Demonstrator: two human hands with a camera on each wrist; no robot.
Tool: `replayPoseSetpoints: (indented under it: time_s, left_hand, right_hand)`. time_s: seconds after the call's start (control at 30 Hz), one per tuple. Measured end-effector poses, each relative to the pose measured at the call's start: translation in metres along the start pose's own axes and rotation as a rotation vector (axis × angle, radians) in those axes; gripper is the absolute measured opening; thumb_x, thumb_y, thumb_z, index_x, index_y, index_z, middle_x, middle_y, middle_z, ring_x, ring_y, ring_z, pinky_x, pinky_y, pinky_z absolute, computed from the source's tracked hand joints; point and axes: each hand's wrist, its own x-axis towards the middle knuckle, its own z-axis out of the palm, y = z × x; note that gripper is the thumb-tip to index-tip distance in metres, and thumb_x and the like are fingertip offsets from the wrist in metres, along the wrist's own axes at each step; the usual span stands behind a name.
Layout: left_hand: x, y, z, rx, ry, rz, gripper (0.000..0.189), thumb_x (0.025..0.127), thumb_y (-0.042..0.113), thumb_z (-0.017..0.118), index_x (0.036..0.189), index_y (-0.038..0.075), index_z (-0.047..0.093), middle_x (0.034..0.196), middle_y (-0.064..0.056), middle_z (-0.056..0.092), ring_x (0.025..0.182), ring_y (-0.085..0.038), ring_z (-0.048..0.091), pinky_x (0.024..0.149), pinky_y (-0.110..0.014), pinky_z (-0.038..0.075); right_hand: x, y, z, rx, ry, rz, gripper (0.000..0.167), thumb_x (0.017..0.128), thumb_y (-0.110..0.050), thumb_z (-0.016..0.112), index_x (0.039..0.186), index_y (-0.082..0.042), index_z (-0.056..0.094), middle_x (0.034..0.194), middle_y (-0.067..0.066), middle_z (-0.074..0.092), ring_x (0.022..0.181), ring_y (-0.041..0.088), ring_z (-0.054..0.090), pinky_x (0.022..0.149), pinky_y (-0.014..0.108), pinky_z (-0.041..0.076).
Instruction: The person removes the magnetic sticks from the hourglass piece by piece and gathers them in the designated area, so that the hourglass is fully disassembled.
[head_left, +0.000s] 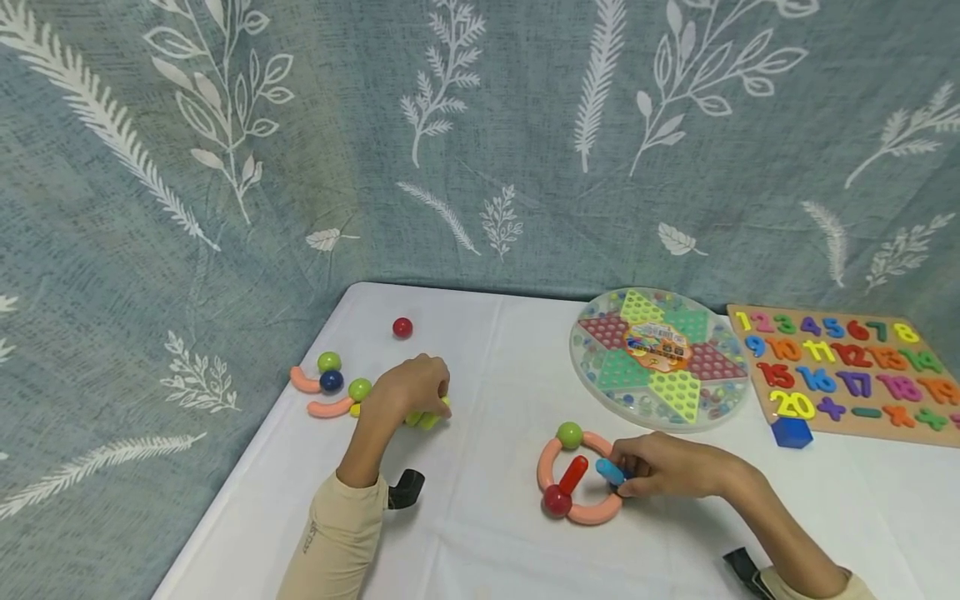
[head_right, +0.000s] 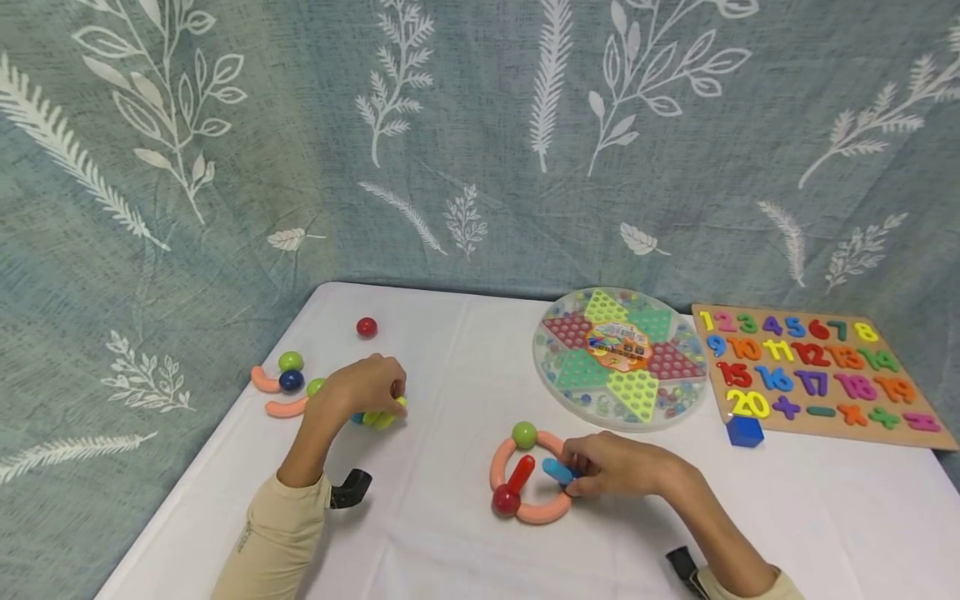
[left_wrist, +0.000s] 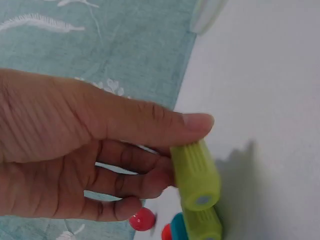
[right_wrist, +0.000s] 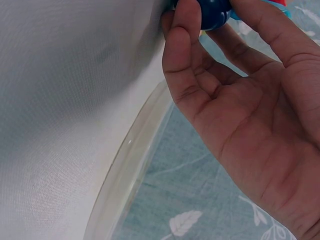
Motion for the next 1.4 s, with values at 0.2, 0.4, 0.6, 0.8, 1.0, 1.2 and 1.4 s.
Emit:
replayPoseSetpoints:
  time_s: [0.2, 0.4, 0.6, 0.8, 1.0, 1.2, 1.4]
  left_hand:
    - [0.005, -0.004, 0.004, 0.04, 0.008, -0.066, 0.026, 0.08, 0.016, 0.091, 0.087, 0.004, 0.07, 0.081, -0.006, 0.065, 0.072, -0.019, 0.057, 0.062, -0.028, 0.046]
    - [0.008, -0.005, 0.009, 0.084, 0.017, -0.096, 0.029, 0.079, 0.015, 0.091, 0.093, 0.002, 0.07, 0.082, -0.007, 0.064, 0.073, -0.02, 0.057, 0.062, -0.03, 0.046]
    - [0.009, -0.006, 0.01, 0.101, 0.036, -0.095, 0.027, 0.081, 0.01, 0.089, 0.097, 0.002, 0.068, 0.084, -0.009, 0.064, 0.074, -0.021, 0.057, 0.063, -0.03, 0.047]
    - [0.009, -0.002, 0.01, 0.072, 0.037, -0.058, 0.024, 0.085, 0.011, 0.086, 0.098, 0.003, 0.067, 0.083, -0.008, 0.062, 0.074, -0.021, 0.056, 0.064, -0.03, 0.045]
    - [0.009, 0.019, 0.011, -0.049, -0.026, 0.2, 0.022, 0.091, 0.02, 0.081, 0.088, 0.011, 0.062, 0.08, -0.002, 0.06, 0.073, -0.014, 0.051, 0.065, -0.025, 0.039]
    - [0.006, 0.059, 0.026, -0.097, -0.136, 0.471, 0.021, 0.093, 0.027, 0.08, 0.099, 0.01, 0.069, 0.079, 0.003, 0.063, 0.069, -0.007, 0.052, 0.064, -0.018, 0.042]
    - [0.005, 0.087, 0.043, -0.123, -0.236, 0.593, 0.025, 0.091, 0.028, 0.082, 0.102, 0.01, 0.069, 0.078, 0.005, 0.064, 0.069, -0.001, 0.052, 0.066, -0.015, 0.042]
  right_hand:
    - [0.0, 0.0, 0.0, -0.002, 0.004, 0.0, 0.014, 0.099, -0.021, 0.071, 0.108, -0.011, 0.066, 0.087, -0.006, 0.062, 0.074, 0.003, 0.051, 0.064, 0.019, 0.042]
    - [0.0, 0.001, 0.001, -0.003, 0.0, -0.001, 0.014, 0.099, -0.021, 0.071, 0.107, -0.011, 0.065, 0.085, -0.007, 0.061, 0.073, 0.003, 0.05, 0.064, 0.019, 0.042]
    - [0.0, 0.001, 0.001, 0.004, 0.001, 0.0, 0.014, 0.099, -0.021, 0.071, 0.107, -0.011, 0.065, 0.085, -0.007, 0.061, 0.073, 0.003, 0.05, 0.064, 0.019, 0.041]
    - [0.001, 0.001, 0.001, -0.001, 0.004, 0.0, 0.013, 0.1, -0.021, 0.071, 0.107, -0.011, 0.066, 0.085, -0.007, 0.061, 0.073, 0.003, 0.05, 0.064, 0.019, 0.041]
    - [0.001, 0.002, 0.0, -0.003, 0.005, -0.007, 0.013, 0.1, -0.021, 0.071, 0.106, -0.011, 0.066, 0.085, -0.007, 0.061, 0.073, 0.003, 0.05, 0.064, 0.019, 0.041]
    - [0.001, 0.002, 0.0, -0.022, 0.009, -0.02, 0.015, 0.099, -0.022, 0.071, 0.108, -0.011, 0.068, 0.087, -0.008, 0.065, 0.073, 0.002, 0.053, 0.065, 0.019, 0.045]
    - [0.001, 0.001, 0.001, -0.109, 0.042, -0.037, 0.017, 0.1, -0.029, 0.07, 0.104, -0.013, 0.069, 0.083, -0.008, 0.07, 0.068, -0.002, 0.055, 0.063, 0.019, 0.046]
